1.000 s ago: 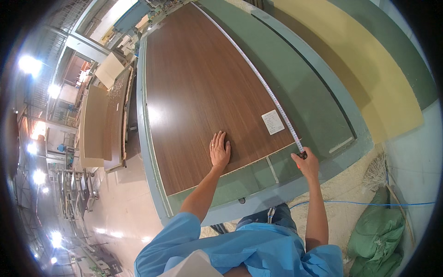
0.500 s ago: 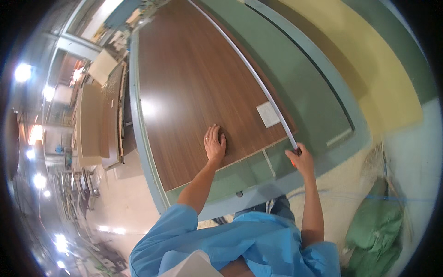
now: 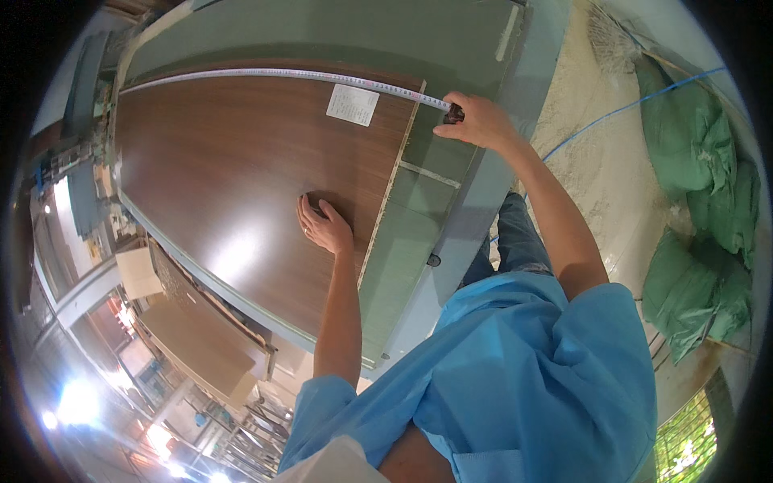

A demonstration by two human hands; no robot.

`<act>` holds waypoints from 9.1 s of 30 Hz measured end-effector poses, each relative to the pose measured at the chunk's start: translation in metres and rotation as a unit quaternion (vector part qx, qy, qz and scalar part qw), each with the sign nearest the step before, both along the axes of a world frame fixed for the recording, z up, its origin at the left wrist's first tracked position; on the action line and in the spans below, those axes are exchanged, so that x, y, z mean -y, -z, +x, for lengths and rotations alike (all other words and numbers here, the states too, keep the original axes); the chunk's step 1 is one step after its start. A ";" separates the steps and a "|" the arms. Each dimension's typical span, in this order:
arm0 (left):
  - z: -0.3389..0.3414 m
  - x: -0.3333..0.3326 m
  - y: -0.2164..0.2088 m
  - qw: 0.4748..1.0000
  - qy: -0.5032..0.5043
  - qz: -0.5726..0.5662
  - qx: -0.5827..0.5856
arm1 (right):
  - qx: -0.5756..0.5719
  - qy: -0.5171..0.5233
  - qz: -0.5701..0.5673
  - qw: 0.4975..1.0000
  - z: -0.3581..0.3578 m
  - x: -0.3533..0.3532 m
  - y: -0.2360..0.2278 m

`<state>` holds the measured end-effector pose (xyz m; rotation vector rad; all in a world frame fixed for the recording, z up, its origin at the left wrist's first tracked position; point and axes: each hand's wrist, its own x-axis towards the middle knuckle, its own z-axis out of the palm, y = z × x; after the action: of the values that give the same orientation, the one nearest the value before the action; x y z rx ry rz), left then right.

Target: The person measures a large wooden panel on a machine using a tape measure, then moves to a control desk to operate a computer. They return to the machine to lift and reposition the panel, then resume operating the computer and measuring the panel again.

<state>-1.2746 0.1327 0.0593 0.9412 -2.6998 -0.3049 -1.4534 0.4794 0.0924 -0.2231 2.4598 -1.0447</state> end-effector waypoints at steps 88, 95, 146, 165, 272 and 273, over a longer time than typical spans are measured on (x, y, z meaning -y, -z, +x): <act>0.724 -0.296 -0.002 0.112 -0.680 0.069 -0.721 | 0.403 -0.780 0.224 0.422 0.683 0.149 -0.025; 0.830 -0.399 0.012 -0.023 -0.664 -0.054 -0.745 | 0.346 -0.866 0.281 0.228 0.834 0.153 -0.011; 2.038 -0.435 -0.163 -0.265 -0.485 -0.774 -0.308 | 0.279 -0.664 -0.456 -0.522 2.549 -0.416 -0.231; 2.148 -0.413 -0.192 -0.557 -0.440 -0.683 -0.173 | 0.350 -0.659 -0.315 -0.586 2.597 -0.483 -0.147; 2.242 -0.450 -0.208 -0.858 -0.437 -0.243 0.116 | 0.371 -0.535 -0.197 -0.733 2.623 -0.500 -0.163; 2.242 -0.450 -0.208 -0.859 -0.436 -0.244 0.117 | 0.368 -0.536 -0.202 -0.732 2.623 -0.500 -0.163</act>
<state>0.9676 0.5830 0.2671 -0.3162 -2.6619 -1.2214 1.1693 0.9798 0.2555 1.3416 3.5275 -0.7815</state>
